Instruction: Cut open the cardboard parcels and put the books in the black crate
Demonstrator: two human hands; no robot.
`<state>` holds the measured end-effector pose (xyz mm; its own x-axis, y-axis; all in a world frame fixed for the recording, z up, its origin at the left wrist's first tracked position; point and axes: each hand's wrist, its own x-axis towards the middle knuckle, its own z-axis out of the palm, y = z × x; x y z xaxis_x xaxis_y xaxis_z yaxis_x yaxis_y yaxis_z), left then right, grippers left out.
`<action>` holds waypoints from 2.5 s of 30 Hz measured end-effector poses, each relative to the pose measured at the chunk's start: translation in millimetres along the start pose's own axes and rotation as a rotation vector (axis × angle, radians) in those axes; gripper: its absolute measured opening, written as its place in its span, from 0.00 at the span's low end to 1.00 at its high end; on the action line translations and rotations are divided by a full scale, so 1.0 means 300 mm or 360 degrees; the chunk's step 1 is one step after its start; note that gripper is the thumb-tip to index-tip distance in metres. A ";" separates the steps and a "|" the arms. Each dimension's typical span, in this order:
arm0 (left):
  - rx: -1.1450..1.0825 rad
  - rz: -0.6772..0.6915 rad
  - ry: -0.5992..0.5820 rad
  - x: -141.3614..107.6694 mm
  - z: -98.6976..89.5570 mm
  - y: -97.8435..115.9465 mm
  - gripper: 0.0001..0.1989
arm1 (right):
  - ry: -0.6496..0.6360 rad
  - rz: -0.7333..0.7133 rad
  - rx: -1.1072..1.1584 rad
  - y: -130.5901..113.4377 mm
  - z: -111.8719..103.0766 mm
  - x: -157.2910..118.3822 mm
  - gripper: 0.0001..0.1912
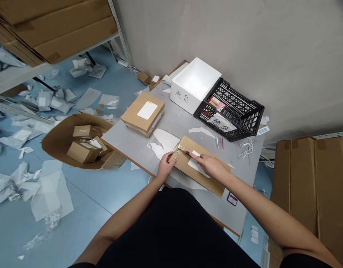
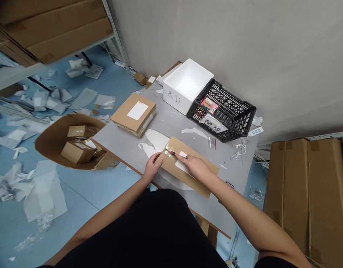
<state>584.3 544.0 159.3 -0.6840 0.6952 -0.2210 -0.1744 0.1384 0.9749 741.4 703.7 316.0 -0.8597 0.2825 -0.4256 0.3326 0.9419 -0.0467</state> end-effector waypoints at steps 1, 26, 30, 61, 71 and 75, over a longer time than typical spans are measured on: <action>-0.0003 -0.0005 0.0004 0.000 0.001 0.002 0.22 | -0.0006 0.0000 0.0005 0.002 -0.001 -0.001 0.32; 0.0144 0.0055 0.0092 -0.007 0.011 0.017 0.20 | -0.0034 -0.0013 -0.0084 0.051 0.051 -0.078 0.41; 0.0163 0.0072 0.0112 -0.009 0.014 0.011 0.20 | -0.0054 -0.0001 -0.0105 0.078 0.064 -0.130 0.42; 0.0479 -0.0007 0.0196 -0.035 0.020 0.079 0.21 | -0.0003 0.0389 0.0029 0.279 0.322 -0.750 0.42; 0.0550 0.0051 0.0163 -0.032 0.014 0.080 0.22 | 0.0089 0.0564 0.0270 0.273 0.382 -0.892 0.33; 0.0590 0.0093 0.0010 -0.026 -0.022 0.082 0.26 | 0.0362 0.0893 0.0946 0.216 0.429 -0.923 0.27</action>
<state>580.8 537.3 185.0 -0.6896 0.7054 -0.1638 0.1325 0.3453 0.9291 1050.8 663.1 314.4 -0.5421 0.7691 -0.3385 0.8270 0.4170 -0.3770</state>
